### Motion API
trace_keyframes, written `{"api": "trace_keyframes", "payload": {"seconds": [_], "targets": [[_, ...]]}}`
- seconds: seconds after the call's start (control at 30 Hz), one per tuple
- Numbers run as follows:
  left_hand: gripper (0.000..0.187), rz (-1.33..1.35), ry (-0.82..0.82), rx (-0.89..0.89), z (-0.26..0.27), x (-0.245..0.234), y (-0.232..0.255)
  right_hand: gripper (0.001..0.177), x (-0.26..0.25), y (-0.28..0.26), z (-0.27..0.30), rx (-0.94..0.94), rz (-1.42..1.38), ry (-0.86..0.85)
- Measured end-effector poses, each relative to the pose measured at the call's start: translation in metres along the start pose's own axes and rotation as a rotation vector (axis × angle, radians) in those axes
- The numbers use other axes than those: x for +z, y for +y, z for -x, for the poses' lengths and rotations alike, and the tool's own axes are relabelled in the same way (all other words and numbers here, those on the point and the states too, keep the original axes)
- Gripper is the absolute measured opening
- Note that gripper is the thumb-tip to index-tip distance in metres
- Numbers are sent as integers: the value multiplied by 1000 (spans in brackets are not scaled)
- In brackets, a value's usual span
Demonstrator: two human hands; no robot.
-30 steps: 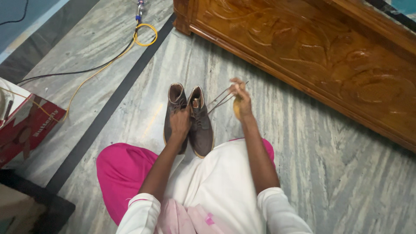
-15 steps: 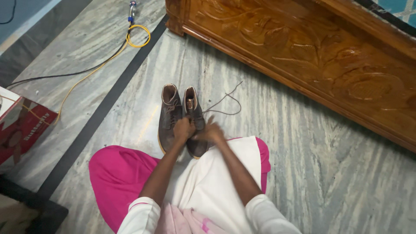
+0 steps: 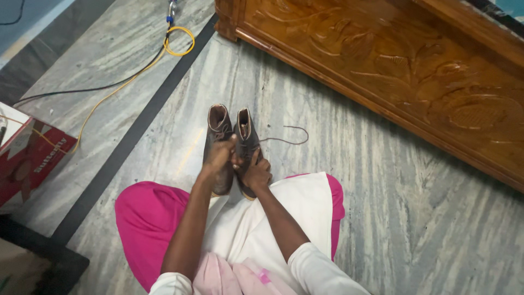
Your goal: The person sits on the floor and repairs a pair of brown shoes by hand. They remove the existing shoelaces, thread a new lace through the eyelets, and tie the laces to secure the repair.
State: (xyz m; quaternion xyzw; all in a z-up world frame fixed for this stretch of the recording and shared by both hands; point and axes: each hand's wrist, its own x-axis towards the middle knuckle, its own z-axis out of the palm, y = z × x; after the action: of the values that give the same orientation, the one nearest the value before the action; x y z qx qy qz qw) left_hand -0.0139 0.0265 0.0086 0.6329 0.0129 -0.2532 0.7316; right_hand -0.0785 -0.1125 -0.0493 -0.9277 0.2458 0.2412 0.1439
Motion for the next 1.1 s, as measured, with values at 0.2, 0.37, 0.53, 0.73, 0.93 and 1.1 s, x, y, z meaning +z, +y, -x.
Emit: {"api": "trace_keyframes", "payload": {"seconds": [0.2, 0.37, 0.53, 0.73, 0.93, 1.1], "targets": [[37, -61, -94, 100, 43, 13, 73, 124, 8, 4, 6, -47, -50, 78], [37, 457, -585, 243, 88, 3, 102, 125, 12, 13, -7, -123, -48, 109], [21, -1051, 297, 533, 53, -16, 118, 110, 16, 15, -7, -173, -119, 261], [41, -1202, 203, 269, 14, 25, 45, 31, 1, 26, -3, -611, -215, 851], [23, -1336, 409, 497, -13, 29, -18, 24, -27, 24, -17, -883, -22, 765], [19, -1440, 422, 362, -26, 7, -35, 26, -16, 37, -34, -941, -225, 646]]}}
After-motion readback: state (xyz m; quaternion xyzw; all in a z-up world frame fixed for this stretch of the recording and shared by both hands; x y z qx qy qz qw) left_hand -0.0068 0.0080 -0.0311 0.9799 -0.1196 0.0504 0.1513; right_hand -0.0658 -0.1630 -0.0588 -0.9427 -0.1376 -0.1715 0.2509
